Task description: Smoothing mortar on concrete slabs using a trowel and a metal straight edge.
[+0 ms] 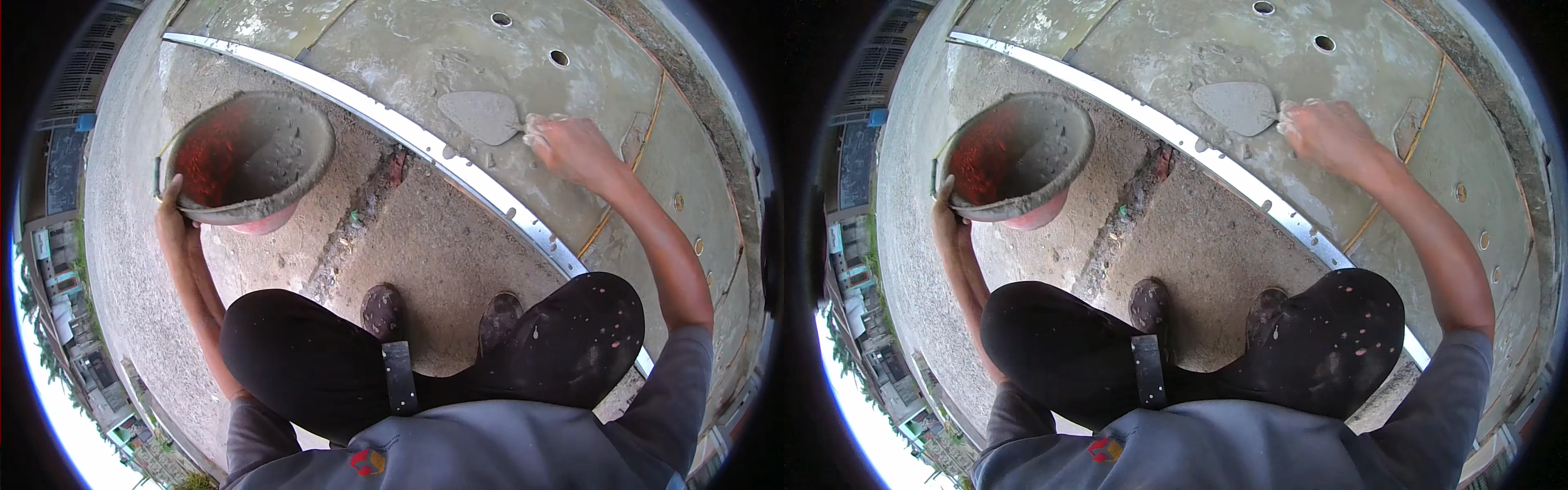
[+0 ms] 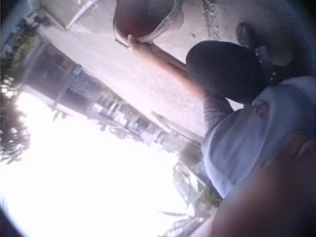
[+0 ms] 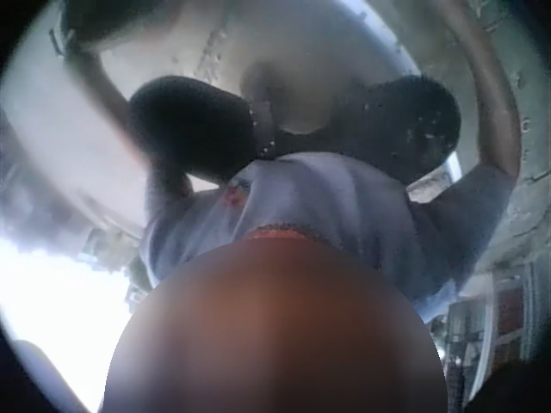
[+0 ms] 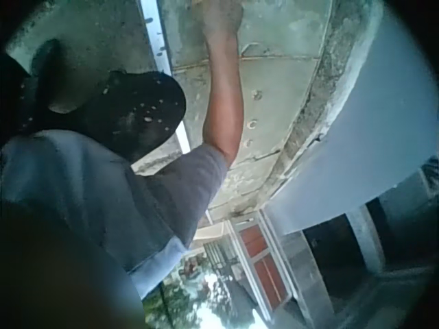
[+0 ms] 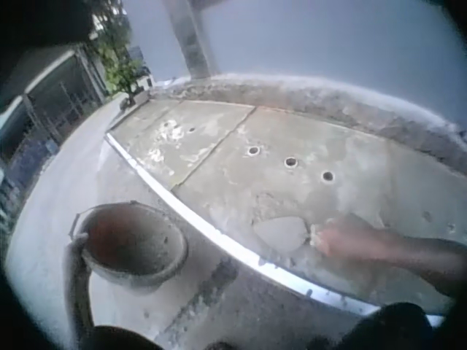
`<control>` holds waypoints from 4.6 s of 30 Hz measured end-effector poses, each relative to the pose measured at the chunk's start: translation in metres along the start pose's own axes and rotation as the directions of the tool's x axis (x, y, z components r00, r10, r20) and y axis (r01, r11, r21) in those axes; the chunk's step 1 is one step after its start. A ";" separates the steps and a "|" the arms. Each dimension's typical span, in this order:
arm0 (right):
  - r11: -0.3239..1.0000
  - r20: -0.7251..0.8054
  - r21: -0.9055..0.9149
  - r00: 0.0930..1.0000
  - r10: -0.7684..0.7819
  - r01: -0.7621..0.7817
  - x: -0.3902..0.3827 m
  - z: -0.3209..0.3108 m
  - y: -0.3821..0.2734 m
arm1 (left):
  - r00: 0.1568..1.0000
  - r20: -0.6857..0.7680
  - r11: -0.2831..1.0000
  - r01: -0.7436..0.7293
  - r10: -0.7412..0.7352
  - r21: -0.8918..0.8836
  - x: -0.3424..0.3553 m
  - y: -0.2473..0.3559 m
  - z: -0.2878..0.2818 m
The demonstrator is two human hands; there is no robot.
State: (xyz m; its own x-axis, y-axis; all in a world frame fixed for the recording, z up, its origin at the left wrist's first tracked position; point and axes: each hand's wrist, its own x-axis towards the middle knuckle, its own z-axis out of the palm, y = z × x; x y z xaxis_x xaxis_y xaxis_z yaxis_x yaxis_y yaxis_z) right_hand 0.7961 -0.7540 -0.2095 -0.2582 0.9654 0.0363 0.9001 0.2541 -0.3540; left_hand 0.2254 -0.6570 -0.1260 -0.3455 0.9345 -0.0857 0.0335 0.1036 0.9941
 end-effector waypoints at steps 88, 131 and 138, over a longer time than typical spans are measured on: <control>0.987 0.238 -0.117 0.962 0.134 -0.108 -0.002 0.011 -0.061 | 0.954 0.192 0.973 0.226 -0.231 0.049 0.120 -0.068 -0.098; 0.897 0.268 0.025 0.867 0.420 -0.442 -0.161 -0.023 0.004 | 0.898 0.322 0.953 0.295 -0.302 0.070 0.129 -0.061 -0.084; 0.899 0.122 0.100 0.902 0.414 -0.426 -0.099 -0.014 0.060 | 0.868 0.369 0.942 0.326 -0.333 0.085 0.161 -0.072 -0.092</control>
State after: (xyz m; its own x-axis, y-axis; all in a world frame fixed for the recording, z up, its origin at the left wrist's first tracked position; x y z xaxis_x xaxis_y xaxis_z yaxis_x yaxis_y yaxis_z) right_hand 0.8802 -0.8334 -0.2212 0.0973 0.9689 -0.2276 0.8840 -0.1892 -0.4275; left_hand 0.0816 -0.5454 -0.2056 0.0352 0.9020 -0.4303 -0.0017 0.4307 0.9025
